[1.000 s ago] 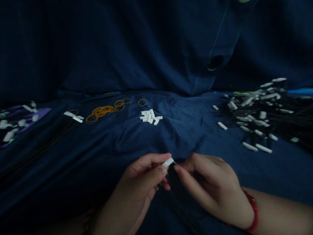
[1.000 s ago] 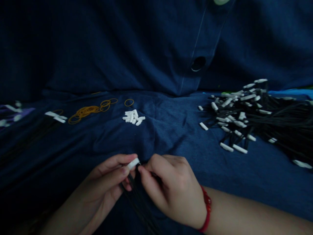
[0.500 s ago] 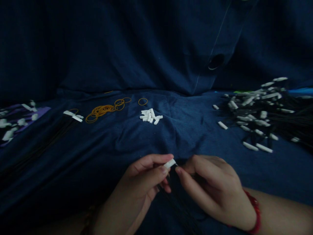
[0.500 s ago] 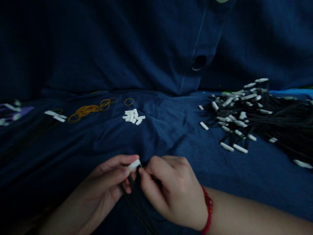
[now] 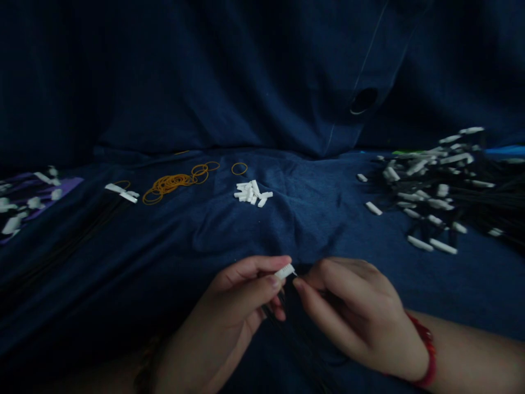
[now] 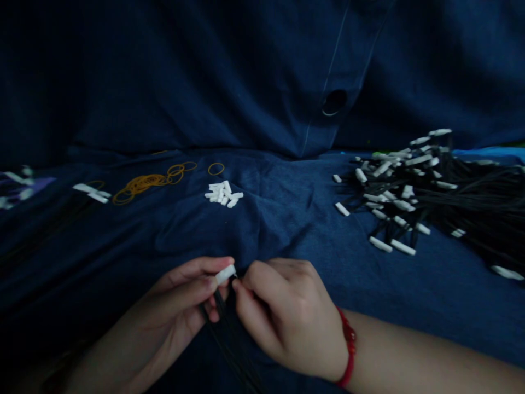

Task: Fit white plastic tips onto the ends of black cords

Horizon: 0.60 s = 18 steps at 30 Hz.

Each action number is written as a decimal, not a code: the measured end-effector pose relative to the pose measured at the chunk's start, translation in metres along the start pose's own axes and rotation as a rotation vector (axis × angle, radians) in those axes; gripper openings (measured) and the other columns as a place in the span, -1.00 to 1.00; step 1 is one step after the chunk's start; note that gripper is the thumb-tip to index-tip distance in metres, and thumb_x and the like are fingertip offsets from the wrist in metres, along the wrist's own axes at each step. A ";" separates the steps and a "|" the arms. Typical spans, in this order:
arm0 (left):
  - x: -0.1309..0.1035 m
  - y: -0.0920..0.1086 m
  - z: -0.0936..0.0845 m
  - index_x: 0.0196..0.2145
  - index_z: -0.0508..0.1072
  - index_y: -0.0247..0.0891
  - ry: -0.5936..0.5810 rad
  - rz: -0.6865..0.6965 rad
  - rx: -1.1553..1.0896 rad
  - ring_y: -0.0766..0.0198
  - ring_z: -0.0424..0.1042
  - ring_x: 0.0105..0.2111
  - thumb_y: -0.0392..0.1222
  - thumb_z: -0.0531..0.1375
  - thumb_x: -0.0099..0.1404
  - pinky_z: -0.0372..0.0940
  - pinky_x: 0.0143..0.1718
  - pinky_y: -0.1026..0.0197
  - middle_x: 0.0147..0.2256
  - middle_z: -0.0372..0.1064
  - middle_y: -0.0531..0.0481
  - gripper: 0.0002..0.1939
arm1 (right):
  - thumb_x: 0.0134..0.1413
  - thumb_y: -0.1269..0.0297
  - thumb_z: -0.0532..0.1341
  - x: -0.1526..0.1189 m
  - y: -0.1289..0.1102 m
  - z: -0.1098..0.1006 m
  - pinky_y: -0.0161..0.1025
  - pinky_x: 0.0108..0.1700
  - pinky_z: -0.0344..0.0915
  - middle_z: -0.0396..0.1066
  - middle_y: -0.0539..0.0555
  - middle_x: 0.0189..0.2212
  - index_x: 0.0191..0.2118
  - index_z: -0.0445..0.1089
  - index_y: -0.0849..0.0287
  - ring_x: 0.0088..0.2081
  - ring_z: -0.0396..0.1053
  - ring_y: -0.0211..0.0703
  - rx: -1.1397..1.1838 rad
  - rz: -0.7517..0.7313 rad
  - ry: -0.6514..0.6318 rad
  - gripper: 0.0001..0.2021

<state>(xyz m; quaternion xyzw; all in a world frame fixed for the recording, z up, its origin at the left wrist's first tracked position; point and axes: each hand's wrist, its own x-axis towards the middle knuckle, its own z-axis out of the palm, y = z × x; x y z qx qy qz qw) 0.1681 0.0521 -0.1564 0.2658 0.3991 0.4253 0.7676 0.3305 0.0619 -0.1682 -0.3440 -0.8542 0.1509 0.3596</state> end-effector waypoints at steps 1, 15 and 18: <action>0.000 0.000 -0.001 -0.38 0.53 -0.26 -0.009 -0.008 -0.017 0.43 0.26 -0.44 -0.32 0.20 0.11 0.18 -0.37 0.39 -0.42 0.37 0.02 -0.88 | 0.04 0.53 0.06 0.001 0.001 0.000 -0.37 -0.52 0.00 0.11 -0.07 -0.64 -0.48 0.15 0.23 -0.59 0.09 -0.41 0.009 0.008 0.007 -0.87; 0.003 0.003 -0.005 -0.33 0.49 -0.36 -0.022 -0.141 -0.179 0.41 0.28 -0.42 -0.43 0.09 0.15 0.20 -0.42 0.41 -0.39 0.32 -0.05 -0.81 | 0.03 0.53 0.02 0.001 -0.004 -0.005 -0.39 -0.46 0.16 0.29 -0.01 -0.55 -0.38 0.23 0.22 -0.52 0.24 -0.36 0.064 0.040 0.016 -0.89; 0.003 0.003 -0.005 -0.33 0.49 -0.36 -0.008 -0.139 -0.189 0.41 0.28 -0.43 -0.43 0.09 0.15 0.21 -0.42 0.41 -0.39 0.32 -0.05 -0.80 | 0.01 0.53 0.06 0.000 -0.004 -0.005 -0.40 -0.49 0.15 0.29 -0.03 -0.57 -0.41 0.22 0.21 -0.54 0.24 -0.38 0.030 0.019 0.054 -0.90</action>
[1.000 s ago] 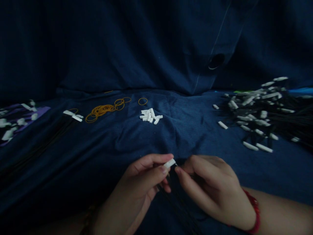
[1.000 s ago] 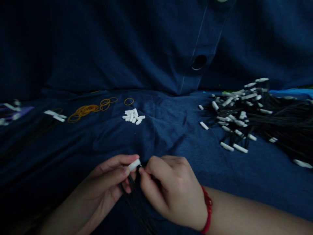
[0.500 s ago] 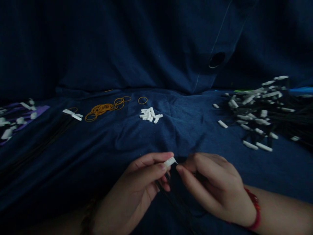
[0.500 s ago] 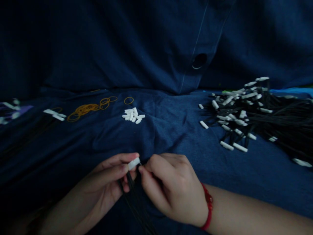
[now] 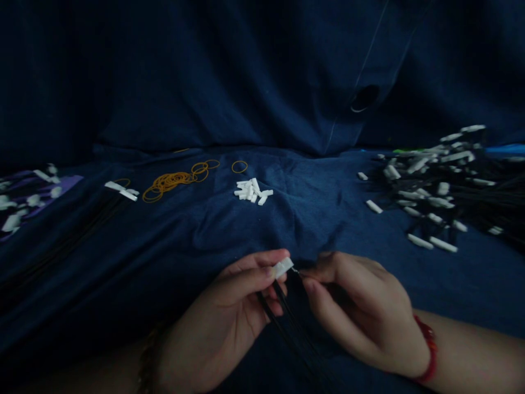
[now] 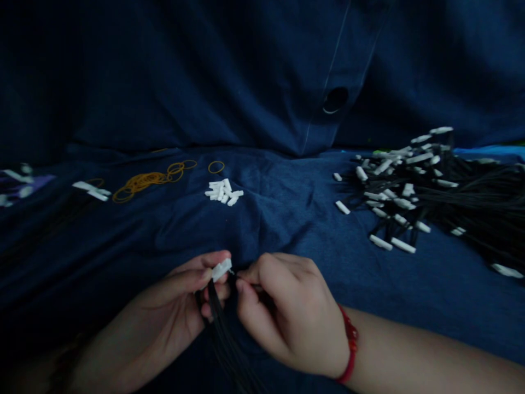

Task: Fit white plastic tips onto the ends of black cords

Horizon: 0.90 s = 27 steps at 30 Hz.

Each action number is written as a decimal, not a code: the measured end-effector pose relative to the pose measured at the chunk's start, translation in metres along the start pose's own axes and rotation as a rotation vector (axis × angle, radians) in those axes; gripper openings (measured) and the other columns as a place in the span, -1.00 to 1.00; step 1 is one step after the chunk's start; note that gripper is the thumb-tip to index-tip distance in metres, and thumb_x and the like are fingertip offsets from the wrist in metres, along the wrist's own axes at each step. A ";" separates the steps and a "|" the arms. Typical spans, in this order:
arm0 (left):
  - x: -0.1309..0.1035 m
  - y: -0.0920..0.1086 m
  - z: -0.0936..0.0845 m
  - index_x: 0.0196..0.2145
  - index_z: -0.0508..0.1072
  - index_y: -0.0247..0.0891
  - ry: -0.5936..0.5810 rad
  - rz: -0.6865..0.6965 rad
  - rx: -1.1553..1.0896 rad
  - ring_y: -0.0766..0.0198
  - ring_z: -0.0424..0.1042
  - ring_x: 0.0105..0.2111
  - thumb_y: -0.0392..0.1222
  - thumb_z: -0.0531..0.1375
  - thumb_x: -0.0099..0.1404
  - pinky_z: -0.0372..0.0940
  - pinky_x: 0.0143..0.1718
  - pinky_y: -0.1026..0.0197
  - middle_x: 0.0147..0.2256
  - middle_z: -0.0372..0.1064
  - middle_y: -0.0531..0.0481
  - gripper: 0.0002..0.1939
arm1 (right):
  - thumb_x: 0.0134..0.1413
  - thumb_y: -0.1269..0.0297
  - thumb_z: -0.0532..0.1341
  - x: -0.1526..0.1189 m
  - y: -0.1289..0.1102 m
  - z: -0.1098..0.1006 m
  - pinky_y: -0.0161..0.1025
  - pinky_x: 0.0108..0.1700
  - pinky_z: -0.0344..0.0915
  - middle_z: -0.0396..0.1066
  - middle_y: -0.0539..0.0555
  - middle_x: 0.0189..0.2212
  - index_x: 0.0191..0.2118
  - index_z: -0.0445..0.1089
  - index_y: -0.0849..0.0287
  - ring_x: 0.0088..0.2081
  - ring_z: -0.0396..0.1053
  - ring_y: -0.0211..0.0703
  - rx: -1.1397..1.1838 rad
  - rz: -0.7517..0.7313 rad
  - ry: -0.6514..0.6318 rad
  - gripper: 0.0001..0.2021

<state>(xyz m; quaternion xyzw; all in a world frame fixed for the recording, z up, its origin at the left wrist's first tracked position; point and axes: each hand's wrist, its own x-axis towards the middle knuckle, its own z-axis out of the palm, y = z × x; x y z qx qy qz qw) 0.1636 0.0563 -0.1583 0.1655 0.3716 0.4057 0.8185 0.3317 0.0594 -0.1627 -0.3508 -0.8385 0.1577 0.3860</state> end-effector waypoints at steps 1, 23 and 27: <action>0.000 0.000 0.000 -0.33 0.49 -0.35 0.005 -0.001 -0.001 0.41 0.28 -0.43 -0.44 0.09 0.14 0.21 -0.41 0.41 -0.39 0.32 -0.04 -0.80 | 0.00 0.53 0.07 0.000 0.000 0.000 -0.41 -0.50 0.14 0.29 -0.04 -0.58 -0.41 0.22 0.21 -0.55 0.23 -0.40 -0.010 -0.011 0.014 -0.91; -0.003 -0.004 0.003 -0.35 0.51 -0.26 -0.004 0.136 0.135 0.41 0.28 -0.41 -0.35 0.17 0.13 0.20 -0.36 0.39 -0.41 0.37 0.02 -0.86 | 0.02 0.50 0.09 -0.003 0.002 0.004 -0.39 -0.51 0.03 0.16 -0.07 -0.64 -0.47 0.16 0.22 -0.59 0.11 -0.42 -0.116 -0.043 0.011 -0.89; -0.002 -0.004 0.002 -0.36 0.52 -0.27 -0.032 0.140 0.136 0.40 0.28 -0.40 -0.33 0.17 0.13 0.20 -0.37 0.39 -0.40 0.36 0.02 -0.87 | 0.01 0.50 0.09 -0.003 0.005 0.005 -0.37 -0.52 0.00 0.13 -0.07 -0.64 -0.49 0.12 0.22 -0.59 0.09 -0.40 -0.102 -0.067 -0.004 -0.87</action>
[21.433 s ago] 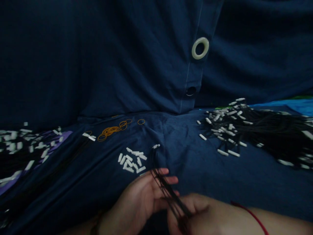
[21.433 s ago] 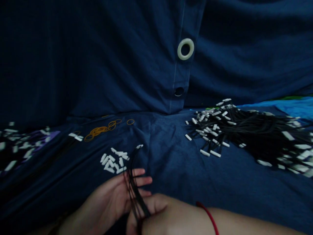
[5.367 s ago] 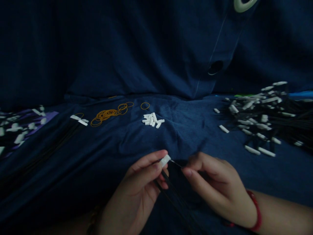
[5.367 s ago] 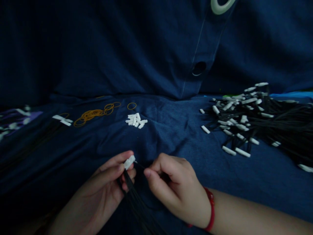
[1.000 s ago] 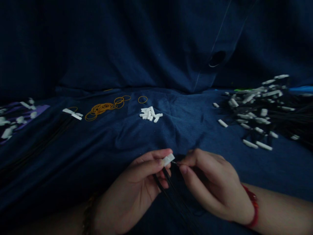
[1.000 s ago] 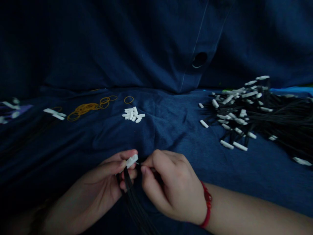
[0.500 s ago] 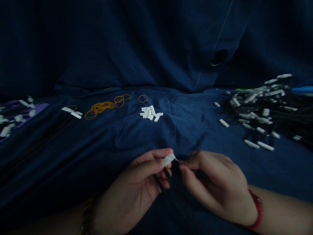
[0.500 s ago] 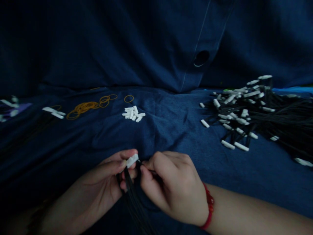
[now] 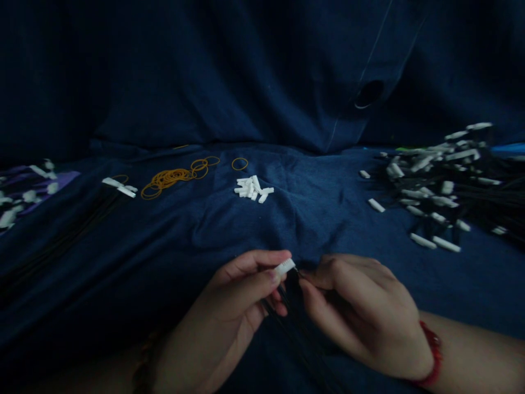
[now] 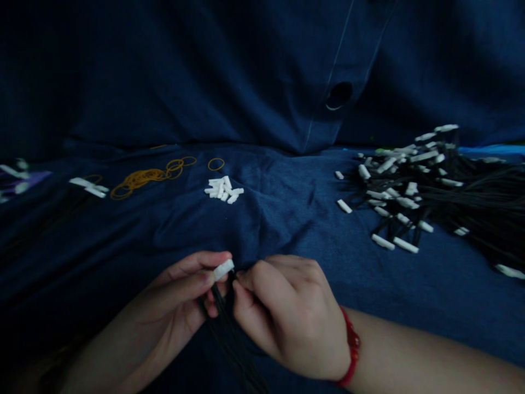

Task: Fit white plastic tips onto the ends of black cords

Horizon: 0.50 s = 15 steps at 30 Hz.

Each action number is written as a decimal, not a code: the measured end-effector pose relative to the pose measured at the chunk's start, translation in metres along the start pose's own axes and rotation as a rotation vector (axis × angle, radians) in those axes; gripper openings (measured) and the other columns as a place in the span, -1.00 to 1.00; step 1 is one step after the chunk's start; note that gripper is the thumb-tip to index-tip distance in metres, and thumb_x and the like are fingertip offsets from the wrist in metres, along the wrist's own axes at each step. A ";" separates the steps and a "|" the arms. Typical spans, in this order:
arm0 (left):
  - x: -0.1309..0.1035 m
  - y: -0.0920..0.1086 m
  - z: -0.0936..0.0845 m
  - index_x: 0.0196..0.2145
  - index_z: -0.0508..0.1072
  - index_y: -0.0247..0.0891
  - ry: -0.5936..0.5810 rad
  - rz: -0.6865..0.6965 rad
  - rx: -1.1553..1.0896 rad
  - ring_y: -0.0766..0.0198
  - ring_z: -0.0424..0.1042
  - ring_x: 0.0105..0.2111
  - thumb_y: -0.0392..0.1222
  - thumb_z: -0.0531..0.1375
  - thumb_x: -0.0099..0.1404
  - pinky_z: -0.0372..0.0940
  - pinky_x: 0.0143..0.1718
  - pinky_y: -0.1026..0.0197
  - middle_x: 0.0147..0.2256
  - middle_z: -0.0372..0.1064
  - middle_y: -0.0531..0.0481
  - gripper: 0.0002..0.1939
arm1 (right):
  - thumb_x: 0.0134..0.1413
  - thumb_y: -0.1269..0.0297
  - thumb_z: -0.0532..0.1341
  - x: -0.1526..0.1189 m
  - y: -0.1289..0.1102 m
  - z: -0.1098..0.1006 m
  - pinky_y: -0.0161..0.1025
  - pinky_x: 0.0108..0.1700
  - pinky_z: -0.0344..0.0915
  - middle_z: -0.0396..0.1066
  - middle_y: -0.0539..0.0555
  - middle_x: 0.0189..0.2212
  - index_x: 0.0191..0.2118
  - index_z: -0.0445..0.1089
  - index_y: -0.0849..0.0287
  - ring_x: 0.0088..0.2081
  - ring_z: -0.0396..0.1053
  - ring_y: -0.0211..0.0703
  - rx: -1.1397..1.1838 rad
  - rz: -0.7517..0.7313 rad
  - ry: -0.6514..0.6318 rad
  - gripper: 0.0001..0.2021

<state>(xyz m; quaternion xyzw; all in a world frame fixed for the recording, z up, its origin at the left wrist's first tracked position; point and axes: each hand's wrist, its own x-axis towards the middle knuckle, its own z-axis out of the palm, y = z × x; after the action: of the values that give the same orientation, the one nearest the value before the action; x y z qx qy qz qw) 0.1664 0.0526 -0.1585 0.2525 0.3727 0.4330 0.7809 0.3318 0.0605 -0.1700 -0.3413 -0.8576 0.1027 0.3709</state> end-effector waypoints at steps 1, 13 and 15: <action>0.000 0.000 0.000 -0.37 0.52 -0.27 -0.010 -0.007 0.000 0.41 0.28 -0.40 -0.33 0.17 0.13 0.20 -0.37 0.39 -0.40 0.36 0.02 -0.87 | 0.01 0.50 0.09 0.000 0.000 0.000 -0.37 -0.53 0.00 0.12 -0.06 -0.64 -0.49 0.12 0.22 -0.58 0.09 -0.39 0.002 -0.006 -0.002 -0.87; 0.000 0.003 -0.005 -0.32 0.50 -0.32 -0.081 -0.188 -0.172 0.44 0.29 -0.46 -0.39 0.10 0.16 0.21 -0.40 0.40 -0.39 0.35 -0.02 -0.81 | -0.02 0.53 0.12 0.006 -0.009 -0.012 -0.30 -0.56 0.12 0.27 0.02 -0.68 -0.58 0.23 0.25 -0.60 0.20 -0.32 -0.127 -0.174 -0.012 -0.83; 0.000 0.003 -0.006 -0.31 0.50 -0.31 -0.095 -0.185 -0.185 0.43 0.30 -0.43 -0.39 0.09 0.17 0.22 -0.37 0.39 -0.37 0.36 -0.03 -0.80 | -0.03 0.53 0.13 0.009 -0.014 -0.015 -0.28 -0.58 0.15 0.29 0.04 -0.69 -0.64 0.25 0.26 -0.61 0.24 -0.29 -0.208 -0.196 -0.002 -0.78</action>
<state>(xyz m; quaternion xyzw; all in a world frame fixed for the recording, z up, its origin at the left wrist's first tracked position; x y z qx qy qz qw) 0.1604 0.0544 -0.1602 0.1642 0.3152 0.3793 0.8543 0.3305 0.0542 -0.1487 -0.2924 -0.8931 -0.0233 0.3410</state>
